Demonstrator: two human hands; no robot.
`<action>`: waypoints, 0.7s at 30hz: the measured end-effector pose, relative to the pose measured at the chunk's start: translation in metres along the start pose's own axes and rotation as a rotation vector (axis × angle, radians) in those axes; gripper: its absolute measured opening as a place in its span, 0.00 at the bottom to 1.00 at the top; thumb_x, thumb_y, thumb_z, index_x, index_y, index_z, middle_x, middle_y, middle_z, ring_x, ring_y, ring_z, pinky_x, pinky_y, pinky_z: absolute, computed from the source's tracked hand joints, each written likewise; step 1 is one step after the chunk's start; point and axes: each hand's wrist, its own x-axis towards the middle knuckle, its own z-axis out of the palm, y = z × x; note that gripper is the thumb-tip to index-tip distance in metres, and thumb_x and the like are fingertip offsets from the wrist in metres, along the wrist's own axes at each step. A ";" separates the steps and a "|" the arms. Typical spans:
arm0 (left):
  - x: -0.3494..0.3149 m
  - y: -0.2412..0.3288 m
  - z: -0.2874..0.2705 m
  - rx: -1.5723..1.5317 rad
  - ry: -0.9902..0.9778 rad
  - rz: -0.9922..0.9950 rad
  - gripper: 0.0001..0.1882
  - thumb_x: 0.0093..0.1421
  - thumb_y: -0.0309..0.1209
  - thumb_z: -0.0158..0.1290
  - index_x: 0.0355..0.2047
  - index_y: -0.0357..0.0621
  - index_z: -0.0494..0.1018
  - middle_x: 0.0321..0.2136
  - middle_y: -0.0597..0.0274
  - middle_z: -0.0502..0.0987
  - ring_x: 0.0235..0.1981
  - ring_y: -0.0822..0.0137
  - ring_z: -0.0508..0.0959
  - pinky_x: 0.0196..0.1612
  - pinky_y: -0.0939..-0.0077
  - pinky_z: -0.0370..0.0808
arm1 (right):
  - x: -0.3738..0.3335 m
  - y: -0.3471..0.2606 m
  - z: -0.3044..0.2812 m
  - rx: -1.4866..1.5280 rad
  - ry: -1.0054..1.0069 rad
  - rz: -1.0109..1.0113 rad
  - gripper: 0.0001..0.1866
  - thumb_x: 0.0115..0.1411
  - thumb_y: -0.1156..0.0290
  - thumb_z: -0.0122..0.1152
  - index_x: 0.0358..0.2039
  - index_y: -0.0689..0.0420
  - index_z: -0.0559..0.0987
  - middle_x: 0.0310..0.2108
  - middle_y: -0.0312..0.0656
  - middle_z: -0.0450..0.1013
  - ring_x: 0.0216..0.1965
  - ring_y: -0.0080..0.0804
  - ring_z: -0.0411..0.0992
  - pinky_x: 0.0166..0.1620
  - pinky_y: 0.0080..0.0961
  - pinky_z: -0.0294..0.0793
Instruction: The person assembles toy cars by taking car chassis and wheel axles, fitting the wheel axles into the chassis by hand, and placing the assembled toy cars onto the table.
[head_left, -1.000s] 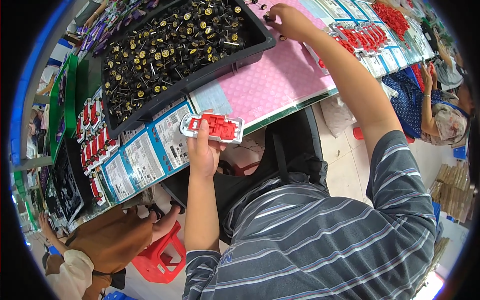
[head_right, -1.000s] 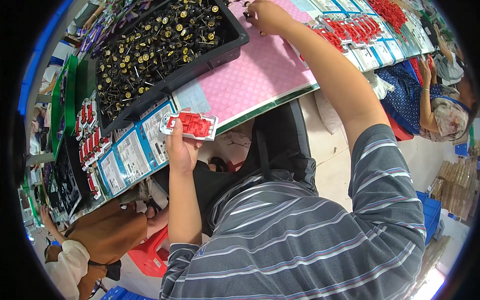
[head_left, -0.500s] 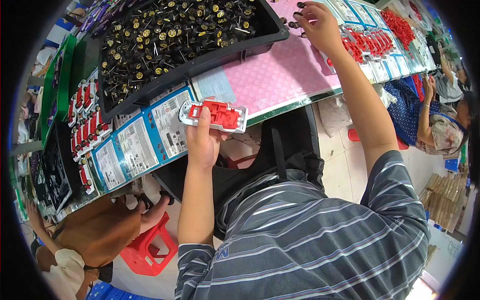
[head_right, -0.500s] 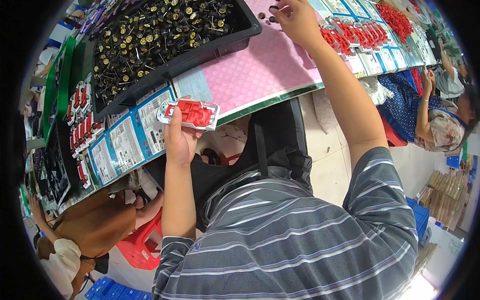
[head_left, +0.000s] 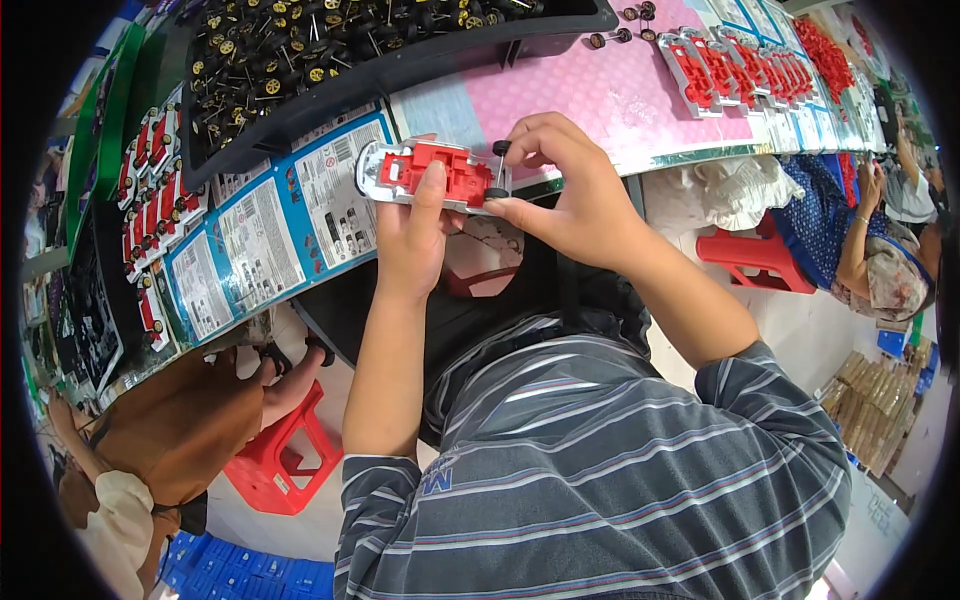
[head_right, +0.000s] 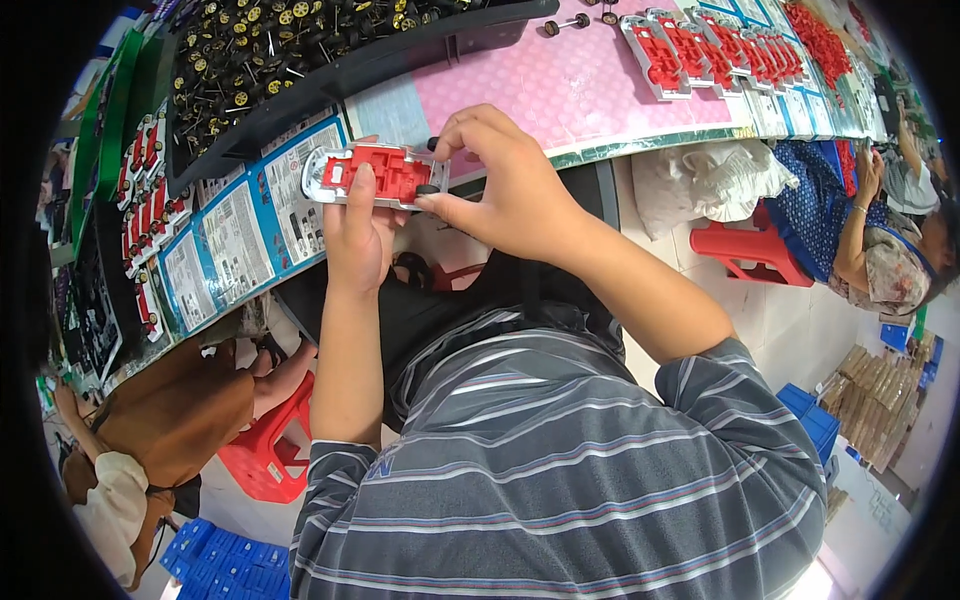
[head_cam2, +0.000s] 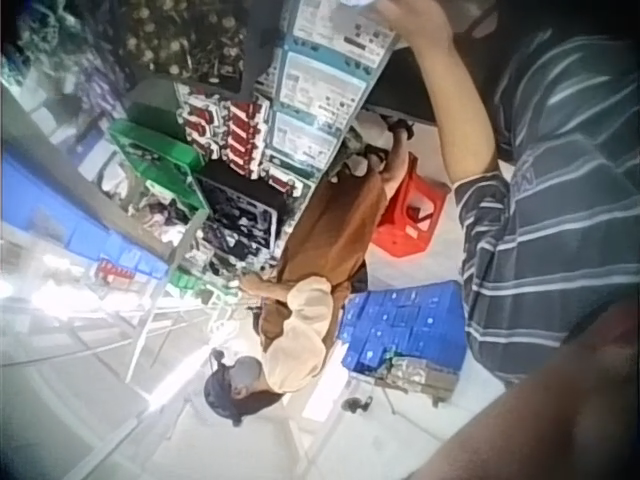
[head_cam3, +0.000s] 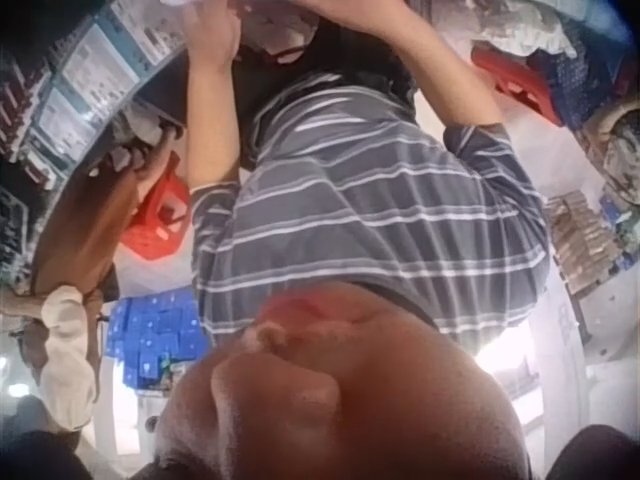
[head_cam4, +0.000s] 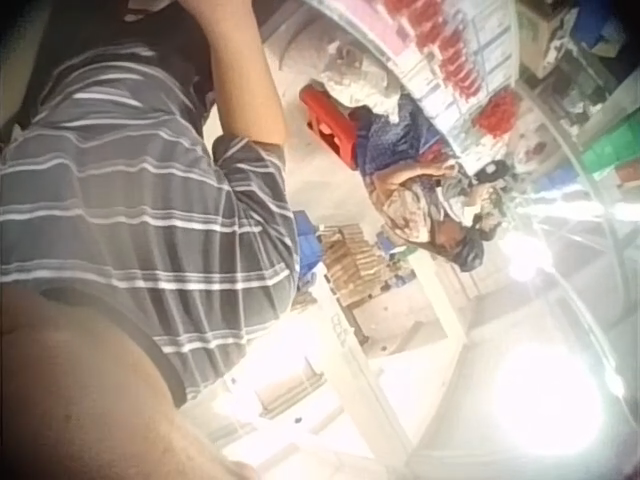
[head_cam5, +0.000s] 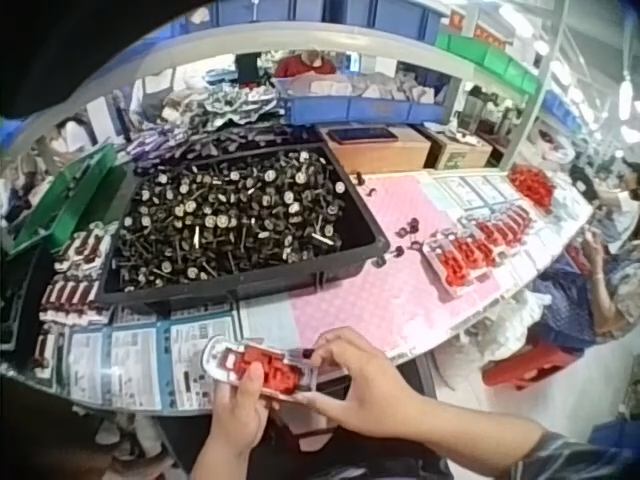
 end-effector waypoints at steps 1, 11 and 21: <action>0.000 0.001 -0.001 0.024 0.032 0.006 0.24 0.72 0.40 0.47 0.61 0.38 0.62 0.48 0.53 0.77 0.39 0.70 0.78 0.31 0.78 0.72 | 0.001 0.000 0.000 0.004 -0.004 0.000 0.21 0.47 0.73 0.77 0.39 0.61 0.75 0.45 0.44 0.72 0.44 0.35 0.73 0.48 0.28 0.74; -0.005 0.004 0.006 -0.057 0.073 0.010 0.23 0.68 0.45 0.53 0.53 0.41 0.68 0.40 0.63 0.77 0.34 0.76 0.76 0.31 0.82 0.72 | 0.005 0.001 0.004 0.145 -0.070 0.051 0.24 0.49 0.73 0.77 0.45 0.61 0.74 0.49 0.43 0.70 0.49 0.32 0.71 0.51 0.29 0.75; -0.003 -0.004 -0.005 -0.009 0.025 0.018 0.22 0.72 0.37 0.46 0.60 0.37 0.63 0.51 0.52 0.73 0.50 0.62 0.77 0.53 0.63 0.77 | 0.016 -0.014 0.008 -0.064 -0.143 0.042 0.23 0.46 0.72 0.77 0.39 0.60 0.74 0.45 0.43 0.70 0.44 0.36 0.71 0.43 0.28 0.74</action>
